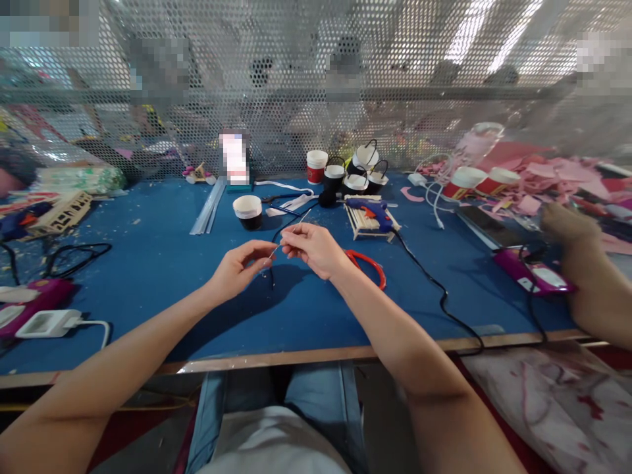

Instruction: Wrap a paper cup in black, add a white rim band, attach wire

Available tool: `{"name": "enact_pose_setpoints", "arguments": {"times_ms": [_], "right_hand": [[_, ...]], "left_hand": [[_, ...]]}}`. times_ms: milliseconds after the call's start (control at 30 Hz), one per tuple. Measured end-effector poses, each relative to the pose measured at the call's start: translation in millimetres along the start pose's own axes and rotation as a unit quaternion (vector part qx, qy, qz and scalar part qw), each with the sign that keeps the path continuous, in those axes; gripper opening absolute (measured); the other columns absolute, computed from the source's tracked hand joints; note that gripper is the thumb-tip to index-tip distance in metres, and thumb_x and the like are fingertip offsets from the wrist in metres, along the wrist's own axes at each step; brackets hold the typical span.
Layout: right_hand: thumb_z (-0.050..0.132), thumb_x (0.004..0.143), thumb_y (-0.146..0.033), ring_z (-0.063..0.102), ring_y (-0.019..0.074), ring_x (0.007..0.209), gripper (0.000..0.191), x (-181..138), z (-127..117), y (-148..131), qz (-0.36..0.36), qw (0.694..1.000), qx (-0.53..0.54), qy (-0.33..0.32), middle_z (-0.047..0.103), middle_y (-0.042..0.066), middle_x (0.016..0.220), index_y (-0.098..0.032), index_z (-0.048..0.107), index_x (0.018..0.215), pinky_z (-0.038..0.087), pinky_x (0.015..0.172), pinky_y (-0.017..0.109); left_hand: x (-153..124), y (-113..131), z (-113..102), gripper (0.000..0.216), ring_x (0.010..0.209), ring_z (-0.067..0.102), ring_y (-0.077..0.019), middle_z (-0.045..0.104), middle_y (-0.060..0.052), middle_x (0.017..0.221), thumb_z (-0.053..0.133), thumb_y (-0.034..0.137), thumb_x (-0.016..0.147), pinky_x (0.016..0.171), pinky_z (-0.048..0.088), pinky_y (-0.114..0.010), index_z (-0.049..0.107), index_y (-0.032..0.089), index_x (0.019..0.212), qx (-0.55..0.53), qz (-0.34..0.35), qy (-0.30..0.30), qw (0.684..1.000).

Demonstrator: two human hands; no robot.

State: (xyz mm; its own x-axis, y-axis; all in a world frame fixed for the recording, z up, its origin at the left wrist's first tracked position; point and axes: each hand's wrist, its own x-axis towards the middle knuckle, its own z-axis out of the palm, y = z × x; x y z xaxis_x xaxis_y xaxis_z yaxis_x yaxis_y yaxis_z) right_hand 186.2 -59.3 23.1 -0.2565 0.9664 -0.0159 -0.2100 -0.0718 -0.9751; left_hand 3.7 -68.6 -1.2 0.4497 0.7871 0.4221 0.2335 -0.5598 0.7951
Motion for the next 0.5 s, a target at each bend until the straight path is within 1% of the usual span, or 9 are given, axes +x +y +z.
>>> {"name": "enact_pose_setpoints", "arguments": {"times_ms": [67,133,233,300,333,367,400,467,500], "right_hand": [[0.072,0.066,-0.027,0.055,0.0065,0.056,0.019,0,0,-1,0.038,0.998,0.049,-0.019,0.06,-0.002,0.062,-0.015,0.061,0.077,0.044,0.055,0.02],[0.073,0.065,-0.027,0.053,0.006,0.055,0.019,0,2,1,0.075,0.993,0.078,-0.045,0.059,-0.002,0.061,-0.015,0.062,0.076,0.045,0.055,0.019],[0.073,0.066,-0.03,0.054,0.0056,0.055,0.022,-3,5,5,0.099,0.987,0.092,-0.085,0.06,-0.002,0.063,-0.015,0.062,0.076,0.045,0.055,0.019],[0.069,0.069,-0.04,0.055,0.0065,0.054,0.027,-5,7,5,0.092,0.989,0.056,-0.106,0.06,-0.001,0.062,-0.014,0.061,0.075,0.044,0.051,0.019],[0.065,0.072,-0.045,0.055,0.0072,0.052,0.032,-6,7,4,0.076,0.991,0.017,-0.105,0.06,0.0,0.061,-0.014,0.061,0.074,0.042,0.049,0.019],[0.061,0.073,-0.05,0.054,0.0076,0.049,0.036,-6,6,1,0.052,0.994,-0.032,-0.09,0.058,0.0,0.058,-0.014,0.061,0.072,0.041,0.045,0.02],[0.058,0.074,-0.053,0.052,0.0075,0.046,0.039,-6,4,-4,0.021,0.994,-0.085,-0.064,0.056,-0.001,0.053,-0.014,0.06,0.07,0.038,0.042,0.02],[0.056,0.077,-0.052,0.046,0.0068,0.038,0.039,-4,-3,-17,-0.051,0.981,-0.186,0.006,0.05,-0.003,0.046,-0.014,0.059,0.067,0.034,0.038,0.02],[0.055,0.079,-0.048,0.044,0.0067,0.038,0.036,-2,-10,-25,-0.079,0.972,-0.219,0.035,0.049,-0.004,0.046,-0.014,0.059,0.068,0.034,0.038,0.021]], "left_hand": [[1,3,-2,0.026,0.084,0.059,-0.0126,0.064,-0.007,0.096,0.054,0.024,0.083,0.078,0.048,-0.027,0.06,0.018,0.107,0.046,0.087,0.021,0.995],[3,7,-5,0.02,0.086,0.059,-0.0127,0.065,-0.007,0.095,0.052,0.022,0.084,0.078,0.049,-0.027,0.063,0.019,0.101,0.087,0.157,0.033,0.983],[6,15,-10,0.015,0.085,0.06,-0.0125,0.065,-0.007,0.091,0.052,0.019,0.084,0.077,0.05,-0.027,0.065,0.018,0.093,0.137,0.225,0.046,0.963],[9,24,-15,0.013,0.091,0.06,-0.0135,0.065,-0.008,0.097,0.052,0.017,0.084,0.081,0.049,-0.028,0.063,0.017,0.09,0.15,0.255,0.063,0.953],[12,30,-19,0.012,0.094,0.059,-0.0139,0.064,-0.008,0.099,0.051,0.016,0.085,0.084,0.048,-0.029,0.062,0.017,0.09,0.151,0.261,0.077,0.95],[15,36,-23,0.012,0.095,0.059,-0.014,0.065,-0.008,0.099,0.049,0.015,0.085,0.085,0.047,-0.03,0.06,0.016,0.09,0.153,0.258,0.09,0.95],[18,42,-28,0.012,0.092,0.06,-0.0135,0.066,-0.007,0.095,0.047,0.015,0.086,0.084,0.046,-0.029,0.058,0.016,0.09,0.158,0.251,0.107,0.949],[26,51,-37,0.014,0.082,0.06,-0.0123,0.065,-0.005,0.085,0.044,0.018,0.088,0.077,0.047,-0.027,0.057,0.016,0.093,0.195,0.21,0.117,0.951],[31,52,-41,0.017,0.081,0.059,-0.0124,0.065,-0.005,0.084,0.042,0.019,0.089,0.076,0.046,-0.026,0.057,0.016,0.094,0.217,0.192,0.111,0.951]]}}
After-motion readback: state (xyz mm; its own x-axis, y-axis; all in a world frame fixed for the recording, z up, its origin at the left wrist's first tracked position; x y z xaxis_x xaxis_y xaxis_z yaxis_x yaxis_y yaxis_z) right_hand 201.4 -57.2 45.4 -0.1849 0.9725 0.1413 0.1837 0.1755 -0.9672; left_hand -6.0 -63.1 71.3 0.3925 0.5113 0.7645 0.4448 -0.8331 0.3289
